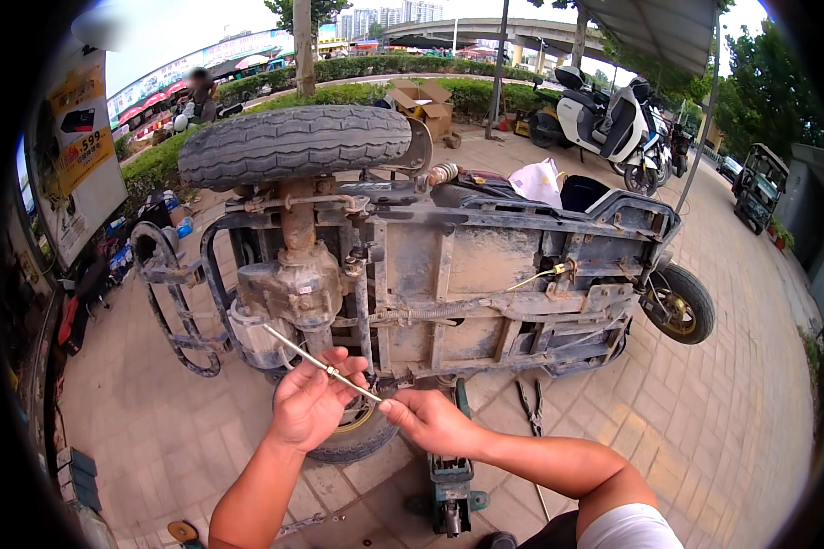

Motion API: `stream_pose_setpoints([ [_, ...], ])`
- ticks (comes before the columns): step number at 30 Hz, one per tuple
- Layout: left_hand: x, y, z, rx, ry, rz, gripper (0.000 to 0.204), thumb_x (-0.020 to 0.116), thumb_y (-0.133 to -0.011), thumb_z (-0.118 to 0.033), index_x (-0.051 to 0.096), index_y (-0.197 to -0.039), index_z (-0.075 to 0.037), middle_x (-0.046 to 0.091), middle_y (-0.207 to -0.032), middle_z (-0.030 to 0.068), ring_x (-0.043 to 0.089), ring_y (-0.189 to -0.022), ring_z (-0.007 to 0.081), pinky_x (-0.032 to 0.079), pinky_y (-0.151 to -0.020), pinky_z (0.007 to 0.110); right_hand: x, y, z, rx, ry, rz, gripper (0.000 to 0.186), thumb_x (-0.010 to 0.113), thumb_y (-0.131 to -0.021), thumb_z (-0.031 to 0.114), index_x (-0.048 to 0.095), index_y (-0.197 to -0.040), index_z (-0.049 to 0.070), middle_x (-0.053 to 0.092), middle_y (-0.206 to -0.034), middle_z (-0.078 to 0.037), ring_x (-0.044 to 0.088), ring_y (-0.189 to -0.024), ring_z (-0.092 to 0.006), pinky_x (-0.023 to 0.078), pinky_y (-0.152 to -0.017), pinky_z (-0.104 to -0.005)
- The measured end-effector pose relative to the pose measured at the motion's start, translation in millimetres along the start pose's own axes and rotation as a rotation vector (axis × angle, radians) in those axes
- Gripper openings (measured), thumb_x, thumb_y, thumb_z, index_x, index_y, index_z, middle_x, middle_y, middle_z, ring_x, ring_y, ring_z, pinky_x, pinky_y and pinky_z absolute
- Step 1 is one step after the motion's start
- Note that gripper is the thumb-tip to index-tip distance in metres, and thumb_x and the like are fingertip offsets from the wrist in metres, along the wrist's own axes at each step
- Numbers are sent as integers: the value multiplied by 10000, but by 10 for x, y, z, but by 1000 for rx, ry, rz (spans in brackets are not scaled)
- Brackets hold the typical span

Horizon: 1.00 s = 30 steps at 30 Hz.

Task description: The person works on the underside of an overturned three-wheeled vehicle. They use pliers to remove a cable, then use a power angle grinder to cut and smooth a metal rod. Finally, they insert the modified rod into a hole in the vehicle's frame.

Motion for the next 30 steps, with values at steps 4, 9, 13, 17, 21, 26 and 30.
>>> stream_pose_setpoints([
  [4,-126,-3,-24,-1,-55,11,298,557,-957,-89,564,-1247,-19,619,-1201,206,627,-1091,345,497,-974,497,20,10,0,14,-46,40,409,529,-998,367,606,-840,-2,538,-626,-101,502,-592,-177,446,-578,-353],
  [9,-117,-57,-2,34,53,22,189,587,-950,-112,583,-1118,-25,634,-1149,170,643,-1053,323,524,-932,489,46,-8,-8,-68,0,-48,408,529,-998,340,581,-793,-8,502,-560,-135,447,-501,-226,418,-523,-390],
  [13,31,-34,-44,-56,-40,-120,170,616,-943,-144,559,-1073,-50,617,-1145,146,662,-976,293,541,-901,477,26,7,-21,-43,-39,-63,411,532,-996,348,574,-792,-6,497,-553,-134,446,-495,-227,415,-518,-389],
  [17,-181,-7,-2,3,-82,17,274,592,-959,-189,539,-1187,-46,577,-1240,151,628,-1050,313,509,-928,479,63,21,-8,-2,-6,-11,416,525,-999,362,587,-812,-4,509,-579,-114,460,-533,-201,426,-539,-371],
  [21,-36,-42,-16,-6,65,38,274,551,-976,-177,562,-1200,-18,573,-1261,174,623,-1083,320,501,-959,503,70,26,-20,45,-12,38,429,519,-1003,380,598,-829,-5,528,-624,-70,484,-599,-145,438,-568,-338],
  [26,-128,76,-37,-5,-31,-50,225,527,-972,-103,582,-1170,-14,543,-1331,185,620,-1114,320,495,-988,526,108,23,-36,-10,-45,-16,422,521,-1001,358,571,-792,-5,506,-586,-116,441,-536,-208,415,-537,-381],
  [30,-209,-1,11,50,-14,26,257,557,-979,-231,567,-1169,-60,577,-1244,131,645,-1050,313,531,-934,492,101,12,15,37,-41,16,431,526,-998,367,565,-793,-10,503,-606,-99,451,-574,-167,421,-550,-368],
])
Point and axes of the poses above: each hand's wrist, its own y-axis away from the middle knuckle, its own x-axis out of the palm, z = x × y, the point moved 6 cm from there along -y, towards the middle knuckle
